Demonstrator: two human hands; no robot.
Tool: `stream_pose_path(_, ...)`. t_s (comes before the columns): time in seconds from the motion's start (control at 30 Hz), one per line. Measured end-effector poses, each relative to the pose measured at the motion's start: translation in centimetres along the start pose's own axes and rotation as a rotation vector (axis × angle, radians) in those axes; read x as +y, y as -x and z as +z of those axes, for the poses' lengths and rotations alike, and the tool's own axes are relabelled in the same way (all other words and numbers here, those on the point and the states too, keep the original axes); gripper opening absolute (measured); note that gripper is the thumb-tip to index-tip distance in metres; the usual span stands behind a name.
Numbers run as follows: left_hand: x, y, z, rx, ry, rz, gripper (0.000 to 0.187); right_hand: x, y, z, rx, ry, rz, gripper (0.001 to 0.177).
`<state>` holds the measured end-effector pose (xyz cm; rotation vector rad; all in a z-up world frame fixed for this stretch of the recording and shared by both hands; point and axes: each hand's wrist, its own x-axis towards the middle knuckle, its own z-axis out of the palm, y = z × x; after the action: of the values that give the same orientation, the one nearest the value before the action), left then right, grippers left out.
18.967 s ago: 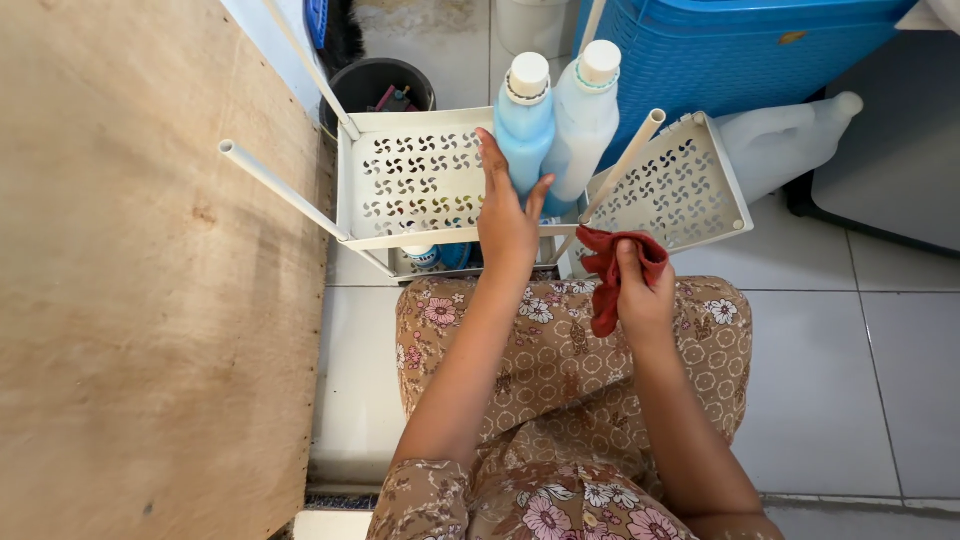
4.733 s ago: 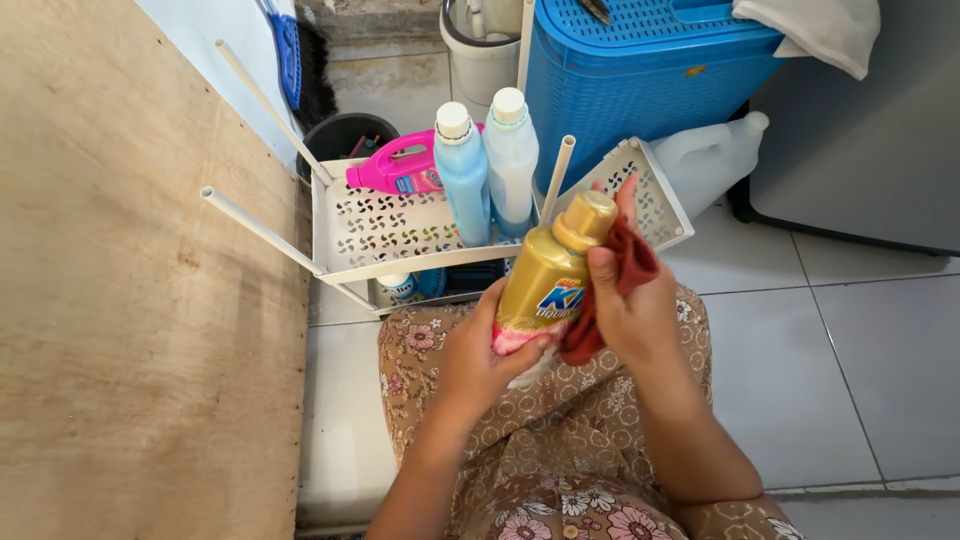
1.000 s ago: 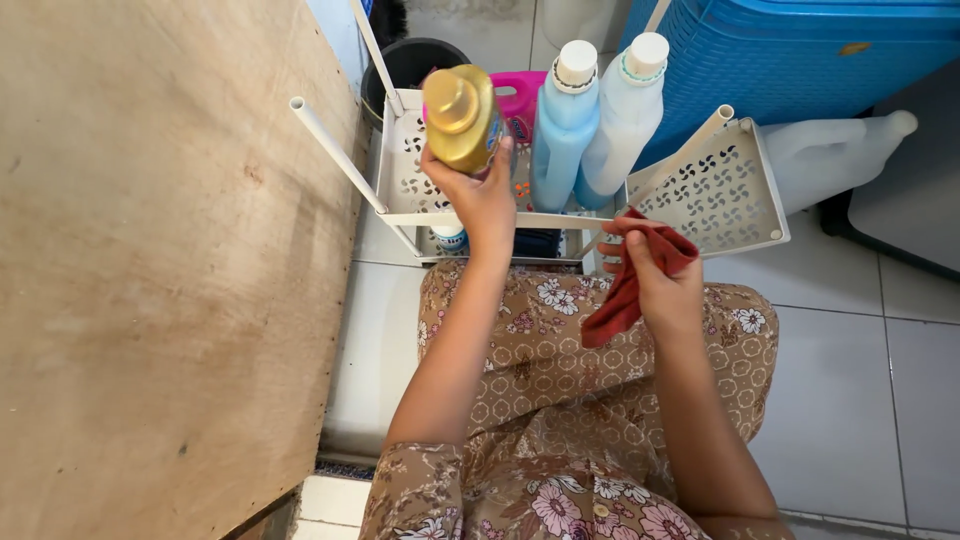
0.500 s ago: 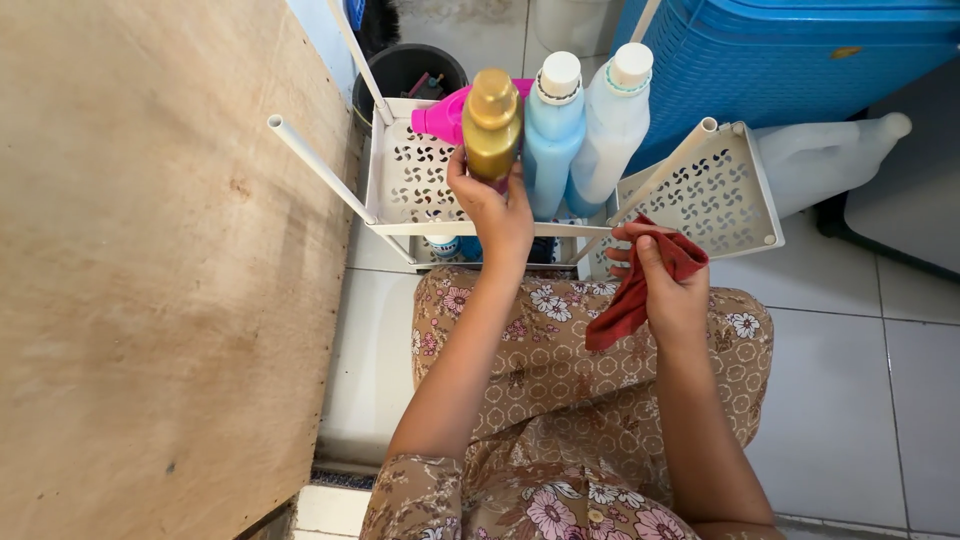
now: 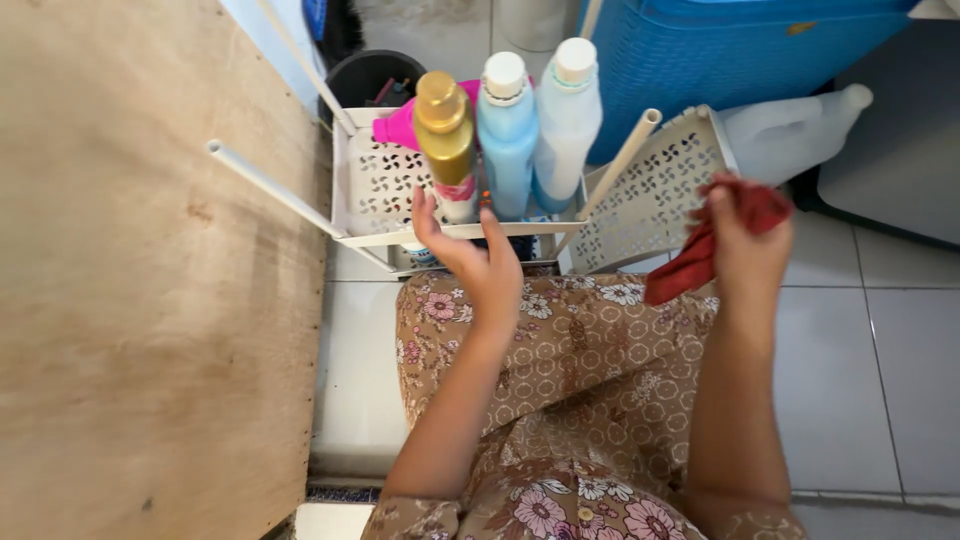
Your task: The person wipes several cleaning product bottles with a red cloth and places them on a white plastic shelving unit. The person also wipes the shelves and adjusts the shelving unit.
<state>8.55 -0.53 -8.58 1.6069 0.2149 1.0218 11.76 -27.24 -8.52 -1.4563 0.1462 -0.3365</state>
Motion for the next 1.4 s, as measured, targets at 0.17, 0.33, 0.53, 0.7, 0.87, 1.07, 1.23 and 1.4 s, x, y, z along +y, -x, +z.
stream_pose_path(0.17, 1.5, 5.5, 0.2, -0.166, 0.088, 0.014, 0.053, 3.2, -8.1, -6.0, 0.099, 0.764, -0.206, 0.033)
stream_pose_path(0.33, 2.0, 8.2, 1.2, -0.394, 0.186, -0.197, 0.030, 6.4, -12.4, -8.0, -0.023, 1.272, 0.191, 0.061)
stream_pose_path(0.53, 2.5, 7.7, 1.8, -0.508, -0.023, -0.035, 0.012, 7.2, -13.8, -7.7, -0.133, 1.251, 0.330, 0.061)
stream_pose_path(0.7, 2.9, 7.0, 1.9, -0.586, 0.002, -0.082, 0.018, 4.7, -11.3, -6.3, -0.080, 1.168, 0.183, 0.056)
stream_pose_path(0.87, 2.3, 7.2, 1.3, -0.664, 0.084, -0.127, 0.036, -1.1, -7.2, -7.0, -0.018, 1.179, -0.148, 0.055)
stream_pose_path(1.07, 2.4, 7.4, 1.5, -0.785, 0.229, -0.258, 0.041, -10.4, -0.9, -10.6, 0.181, 0.835, -0.234, 0.045)
stream_pose_path(1.23, 5.2, 6.2, 2.5, -0.924, 0.098, -0.239, 0.048, -17.1, 3.3, -10.8, 0.248, 0.435, -0.284, 0.043)
stream_pose_path(1.4, 10.0, 3.2, 2.6, -0.918, 0.200, 0.081, 0.060, -21.3, 5.6, -8.3, 0.158, 0.167, -0.358, 0.041)
